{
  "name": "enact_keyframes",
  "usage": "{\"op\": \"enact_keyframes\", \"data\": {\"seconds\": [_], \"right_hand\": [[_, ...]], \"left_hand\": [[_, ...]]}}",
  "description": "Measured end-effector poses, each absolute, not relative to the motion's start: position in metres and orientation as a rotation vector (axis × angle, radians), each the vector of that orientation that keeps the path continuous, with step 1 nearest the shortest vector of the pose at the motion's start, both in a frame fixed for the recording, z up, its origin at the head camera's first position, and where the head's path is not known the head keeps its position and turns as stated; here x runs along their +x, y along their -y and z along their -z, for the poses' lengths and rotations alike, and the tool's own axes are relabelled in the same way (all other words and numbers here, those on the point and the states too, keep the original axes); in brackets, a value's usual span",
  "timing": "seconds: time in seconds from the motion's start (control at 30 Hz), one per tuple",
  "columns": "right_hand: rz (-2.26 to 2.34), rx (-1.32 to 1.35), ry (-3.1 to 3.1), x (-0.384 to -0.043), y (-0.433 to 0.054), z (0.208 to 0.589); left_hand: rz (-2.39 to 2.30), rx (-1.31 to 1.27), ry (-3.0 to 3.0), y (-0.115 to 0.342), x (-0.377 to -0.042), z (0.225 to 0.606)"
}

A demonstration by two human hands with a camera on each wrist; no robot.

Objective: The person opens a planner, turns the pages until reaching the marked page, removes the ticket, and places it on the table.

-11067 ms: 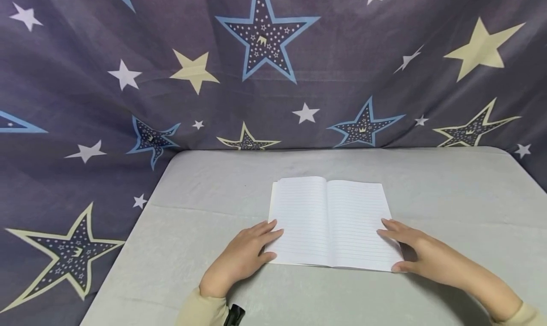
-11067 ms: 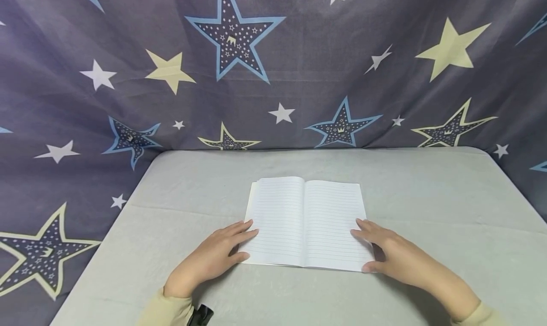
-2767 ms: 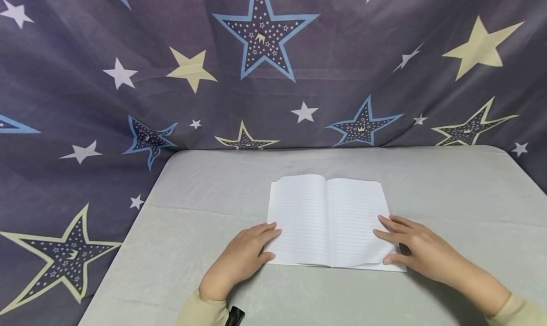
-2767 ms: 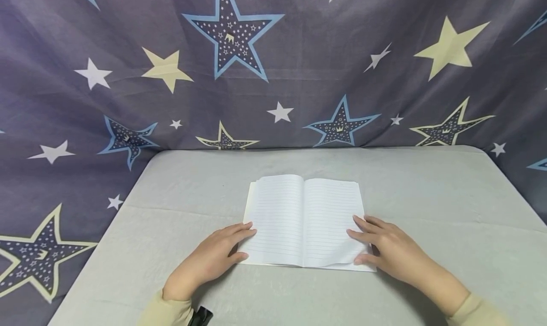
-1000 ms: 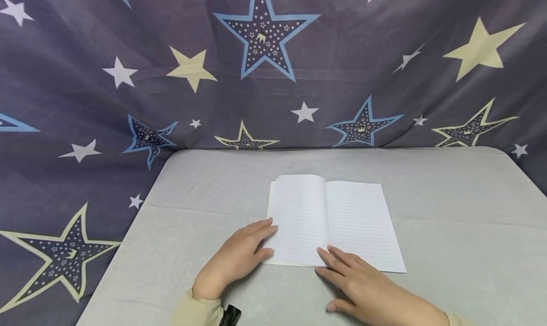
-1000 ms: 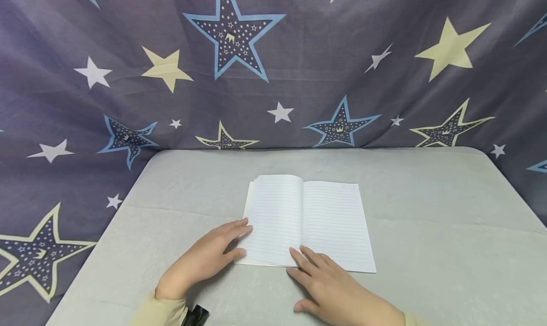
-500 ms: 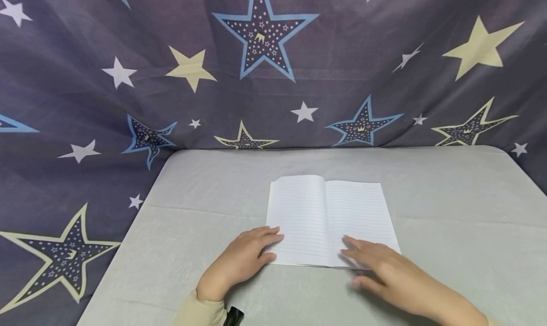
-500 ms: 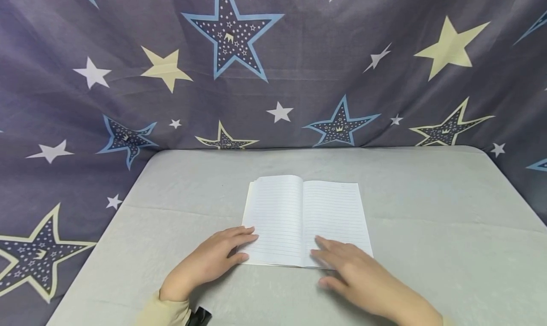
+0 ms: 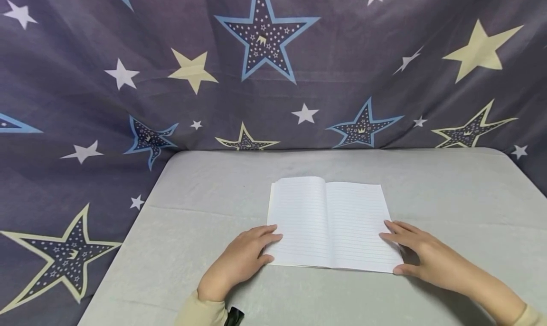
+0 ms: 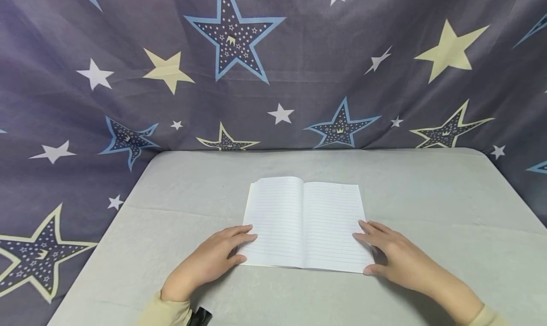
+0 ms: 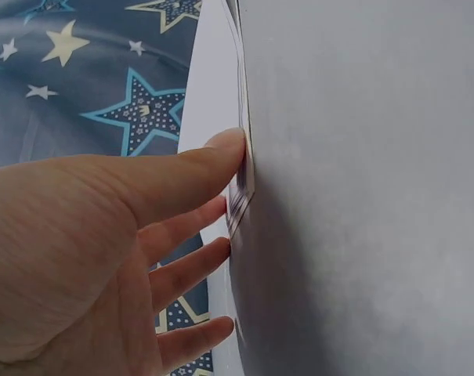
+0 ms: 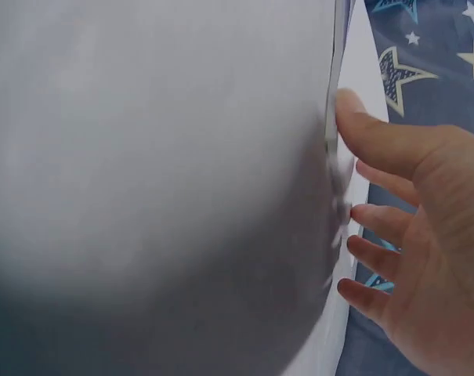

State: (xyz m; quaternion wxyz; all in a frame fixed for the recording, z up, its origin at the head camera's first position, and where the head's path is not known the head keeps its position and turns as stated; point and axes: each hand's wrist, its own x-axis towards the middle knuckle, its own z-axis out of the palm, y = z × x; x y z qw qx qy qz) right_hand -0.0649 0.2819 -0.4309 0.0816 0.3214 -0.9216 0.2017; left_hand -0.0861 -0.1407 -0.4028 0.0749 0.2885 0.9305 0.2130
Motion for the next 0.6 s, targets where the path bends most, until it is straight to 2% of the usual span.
{"op": "enact_keyframes", "data": {"seconds": [0.2,0.6], "right_hand": [[-0.636,0.972,2.763,-0.072,-0.289,0.437],[-0.579,0.824,2.866,-0.072,-0.280,0.426]], "left_hand": [[-0.658,0.841,-2.770,0.142,-0.086,0.403],[-0.654,0.836,-2.781,0.141,-0.086,0.402]]}}
